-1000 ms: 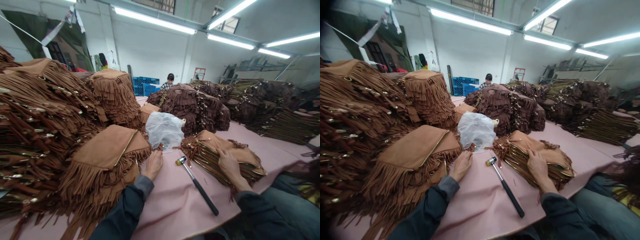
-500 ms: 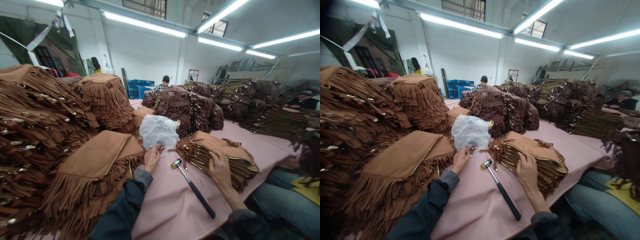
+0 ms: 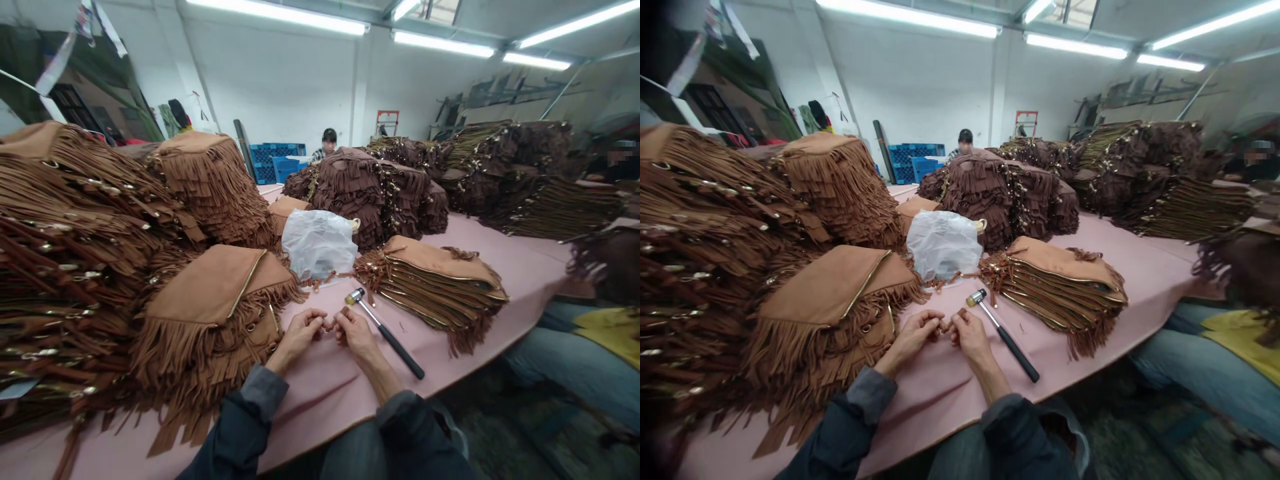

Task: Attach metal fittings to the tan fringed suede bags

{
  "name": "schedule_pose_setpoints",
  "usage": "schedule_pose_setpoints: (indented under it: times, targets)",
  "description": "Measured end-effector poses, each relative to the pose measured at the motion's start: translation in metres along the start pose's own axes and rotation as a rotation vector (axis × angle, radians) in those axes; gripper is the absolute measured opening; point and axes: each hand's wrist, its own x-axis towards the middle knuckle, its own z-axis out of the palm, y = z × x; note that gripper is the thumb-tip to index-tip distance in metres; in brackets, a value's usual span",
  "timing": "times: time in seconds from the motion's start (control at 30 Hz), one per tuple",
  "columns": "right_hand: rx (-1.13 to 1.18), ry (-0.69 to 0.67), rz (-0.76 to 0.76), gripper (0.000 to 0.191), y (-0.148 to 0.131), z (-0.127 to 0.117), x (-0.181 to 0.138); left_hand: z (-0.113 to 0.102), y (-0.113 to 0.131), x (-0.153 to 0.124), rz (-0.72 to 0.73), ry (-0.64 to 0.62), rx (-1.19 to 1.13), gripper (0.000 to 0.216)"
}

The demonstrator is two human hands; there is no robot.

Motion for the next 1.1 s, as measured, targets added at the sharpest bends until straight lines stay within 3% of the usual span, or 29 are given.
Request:
schedule_pose_setpoints:
  times: [0.27,0.47,0.53,0.6,0.7,0.77,0.87,0.93,1.0,1.1]
  targets:
    - [0.061,0.044,-0.032,0.044,0.000,-0.005,-0.008,0.016,0.007,-0.016,-0.023,-0.018,-0.016,0.034]
    - [-0.086,-0.018,-0.014,0.046,-0.003,-0.001,-0.016,0.019,0.000,-0.022,0.025,0.028,-0.050,0.030]
    - [-0.135,-0.054,-0.013,0.046,-0.001,-0.001,-0.020,0.019,-0.001,-0.028,0.036,0.031,-0.002,0.026]
    - [-0.175,-0.042,-0.016,0.046,0.004,-0.003,-0.022,0.016,0.005,-0.036,0.086,0.087,0.186,0.020]
    - [-0.222,0.006,-0.019,0.049,0.014,-0.008,-0.019,-0.003,0.034,-0.052,0.276,0.296,0.681,0.021]
    - [-0.240,0.010,-0.006,0.051,0.019,-0.010,-0.017,-0.027,0.061,-0.066,0.346,0.494,1.014,0.028]
    - [-0.272,-0.012,0.012,0.052,0.020,-0.010,-0.018,-0.074,0.095,-0.085,0.178,0.775,1.395,0.035]
    - [-0.274,-0.032,0.011,0.052,0.018,-0.008,-0.021,-0.103,0.108,-0.094,0.026,0.808,1.551,0.026]
    - [-0.260,-0.043,-0.004,0.052,0.015,-0.007,-0.022,-0.120,0.113,-0.101,-0.036,0.779,1.630,0.024]
    - [-0.240,-0.022,-0.039,0.051,0.012,-0.005,-0.023,-0.116,0.114,-0.113,-0.018,0.692,1.533,0.022]
